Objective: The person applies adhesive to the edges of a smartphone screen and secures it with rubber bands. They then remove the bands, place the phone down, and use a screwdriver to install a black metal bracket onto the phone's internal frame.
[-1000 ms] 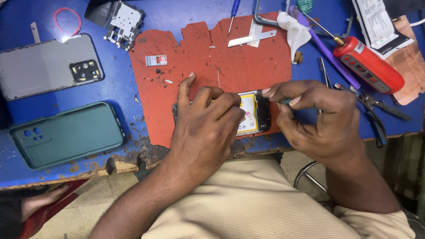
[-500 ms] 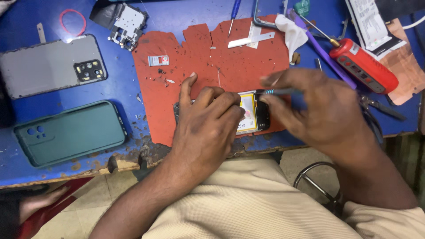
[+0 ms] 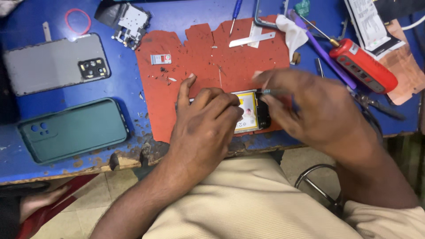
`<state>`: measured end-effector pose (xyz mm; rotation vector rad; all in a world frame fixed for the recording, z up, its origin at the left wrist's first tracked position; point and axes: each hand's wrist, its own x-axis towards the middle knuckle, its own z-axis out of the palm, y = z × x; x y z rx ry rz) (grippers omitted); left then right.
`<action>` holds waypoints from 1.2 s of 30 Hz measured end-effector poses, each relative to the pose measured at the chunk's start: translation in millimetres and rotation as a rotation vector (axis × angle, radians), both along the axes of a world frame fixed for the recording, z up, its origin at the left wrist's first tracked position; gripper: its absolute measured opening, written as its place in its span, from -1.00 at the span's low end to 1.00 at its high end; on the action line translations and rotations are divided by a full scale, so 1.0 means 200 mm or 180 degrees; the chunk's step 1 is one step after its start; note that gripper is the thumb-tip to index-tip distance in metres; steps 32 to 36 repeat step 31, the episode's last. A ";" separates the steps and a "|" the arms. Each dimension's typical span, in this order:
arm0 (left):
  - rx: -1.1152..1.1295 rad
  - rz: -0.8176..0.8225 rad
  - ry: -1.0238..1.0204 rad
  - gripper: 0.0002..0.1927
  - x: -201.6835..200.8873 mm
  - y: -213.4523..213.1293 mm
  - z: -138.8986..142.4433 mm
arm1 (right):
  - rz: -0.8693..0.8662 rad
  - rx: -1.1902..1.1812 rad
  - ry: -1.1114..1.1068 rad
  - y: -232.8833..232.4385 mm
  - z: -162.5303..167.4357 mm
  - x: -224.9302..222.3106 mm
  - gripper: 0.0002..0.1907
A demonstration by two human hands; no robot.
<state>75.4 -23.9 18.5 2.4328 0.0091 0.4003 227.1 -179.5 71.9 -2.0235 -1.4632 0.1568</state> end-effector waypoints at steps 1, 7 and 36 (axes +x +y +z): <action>-0.0013 0.0010 0.0013 -0.86 0.00 0.00 0.00 | 0.0162 -0.0038 0.0015 -0.01 0.00 0.01 -0.72; 0.0047 -0.0017 0.0046 -0.84 0.00 -0.01 0.00 | -0.0027 -0.0378 0.0000 -0.05 -0.02 0.01 -0.78; -0.0660 0.0313 -0.0222 -0.74 0.00 -0.04 0.01 | -0.0270 0.1230 0.1348 -0.19 -0.12 -0.19 -0.46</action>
